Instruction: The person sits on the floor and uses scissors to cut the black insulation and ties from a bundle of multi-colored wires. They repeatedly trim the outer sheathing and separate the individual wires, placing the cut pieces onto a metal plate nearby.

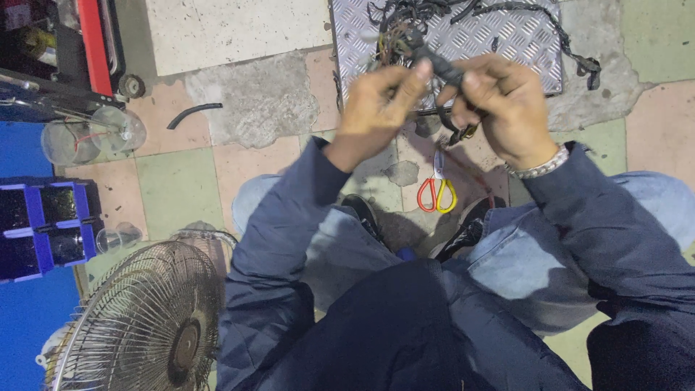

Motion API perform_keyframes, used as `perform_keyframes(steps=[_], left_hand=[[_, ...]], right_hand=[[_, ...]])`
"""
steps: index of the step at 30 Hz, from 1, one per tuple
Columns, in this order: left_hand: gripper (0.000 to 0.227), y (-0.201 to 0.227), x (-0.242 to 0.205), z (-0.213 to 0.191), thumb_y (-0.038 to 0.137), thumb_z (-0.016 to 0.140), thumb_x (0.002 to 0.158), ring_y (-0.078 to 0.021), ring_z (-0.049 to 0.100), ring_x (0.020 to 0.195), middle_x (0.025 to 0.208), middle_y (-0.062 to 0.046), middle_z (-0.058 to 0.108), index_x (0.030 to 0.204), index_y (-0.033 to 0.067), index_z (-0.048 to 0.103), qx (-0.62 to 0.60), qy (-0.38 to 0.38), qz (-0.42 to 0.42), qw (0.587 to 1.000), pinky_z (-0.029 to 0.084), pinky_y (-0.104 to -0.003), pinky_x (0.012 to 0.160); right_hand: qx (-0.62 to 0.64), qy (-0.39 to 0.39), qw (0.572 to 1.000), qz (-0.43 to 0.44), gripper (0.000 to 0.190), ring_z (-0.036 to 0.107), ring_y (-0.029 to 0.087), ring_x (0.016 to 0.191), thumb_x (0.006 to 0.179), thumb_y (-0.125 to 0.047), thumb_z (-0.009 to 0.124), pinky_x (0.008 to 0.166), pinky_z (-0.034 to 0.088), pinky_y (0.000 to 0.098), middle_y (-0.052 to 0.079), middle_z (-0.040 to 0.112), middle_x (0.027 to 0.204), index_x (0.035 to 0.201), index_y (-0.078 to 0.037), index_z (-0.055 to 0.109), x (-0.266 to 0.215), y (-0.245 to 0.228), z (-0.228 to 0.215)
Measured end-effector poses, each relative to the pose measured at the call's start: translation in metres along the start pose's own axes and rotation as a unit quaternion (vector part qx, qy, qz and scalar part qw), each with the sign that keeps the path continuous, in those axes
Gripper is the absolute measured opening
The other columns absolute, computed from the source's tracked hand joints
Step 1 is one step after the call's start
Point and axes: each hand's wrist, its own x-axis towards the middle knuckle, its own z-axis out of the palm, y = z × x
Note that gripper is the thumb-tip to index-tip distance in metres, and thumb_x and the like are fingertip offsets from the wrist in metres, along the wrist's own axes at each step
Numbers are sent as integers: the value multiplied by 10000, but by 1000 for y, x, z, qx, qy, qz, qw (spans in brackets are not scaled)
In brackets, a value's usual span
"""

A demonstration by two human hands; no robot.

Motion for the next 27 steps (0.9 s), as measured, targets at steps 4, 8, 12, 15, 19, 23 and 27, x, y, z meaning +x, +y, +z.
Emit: perform_keyframes(steps=[4,8,12,15,19,23,27], left_hand=[[387,-29,-33,43,184,631,1120,-342,607,1322,1402,-244,627,1402,-76,584,-657,-61,-194,726,493,-392,1168],[516,-26,-30,31,300,530,1131,-358,520,1464,1526,-234,557,1534,-17,465,-652,-73,-215,724,535,-478,1197],[649,-45,-30,34,469,424,1117,-258,513,1045,1390,-362,600,1501,-52,474,-694,-49,-209,687,484,-413,1069],[652,-33,-32,29,493,498,1051,-246,616,815,1177,-366,684,1371,-72,550,-624,32,-238,744,611,-391,852],[354,-27,-32,24,408,609,993,-105,464,606,705,32,367,1086,69,572,-578,122,-248,768,691,-490,674],[329,-22,-33,19,348,592,1039,-450,759,861,1070,-270,732,1088,24,562,-580,130,-253,763,669,-462,649],[715,-17,-29,8,457,710,787,-313,565,1251,1345,-210,558,1300,-18,562,-464,124,-381,790,476,-400,1085]], right_hand=[[-48,-49,997,-25,240,679,232,722,1100,-170,587,638,578,298,214,703,1042,1241,18,543,-8,15,12],[-345,49,915,-201,325,685,412,1186,1160,-160,517,1030,537,438,285,589,1252,1304,126,460,-41,8,30],[-380,204,902,-16,143,643,259,903,1091,-180,561,808,520,393,119,670,1032,1150,-67,624,-89,158,-27],[-487,113,802,326,230,690,330,974,944,-215,597,852,537,453,134,734,1056,1123,-108,693,-147,315,-78],[-569,150,666,458,799,503,445,1277,793,-237,809,1046,465,552,241,483,1395,1433,-33,377,-167,394,-58],[-671,171,631,351,1019,404,478,1359,667,-331,821,1181,313,494,295,477,1405,1457,100,344,-187,416,-59],[-631,130,667,374,935,654,465,1017,698,-131,882,890,550,531,244,579,1202,1412,-12,290,-164,377,-52]])
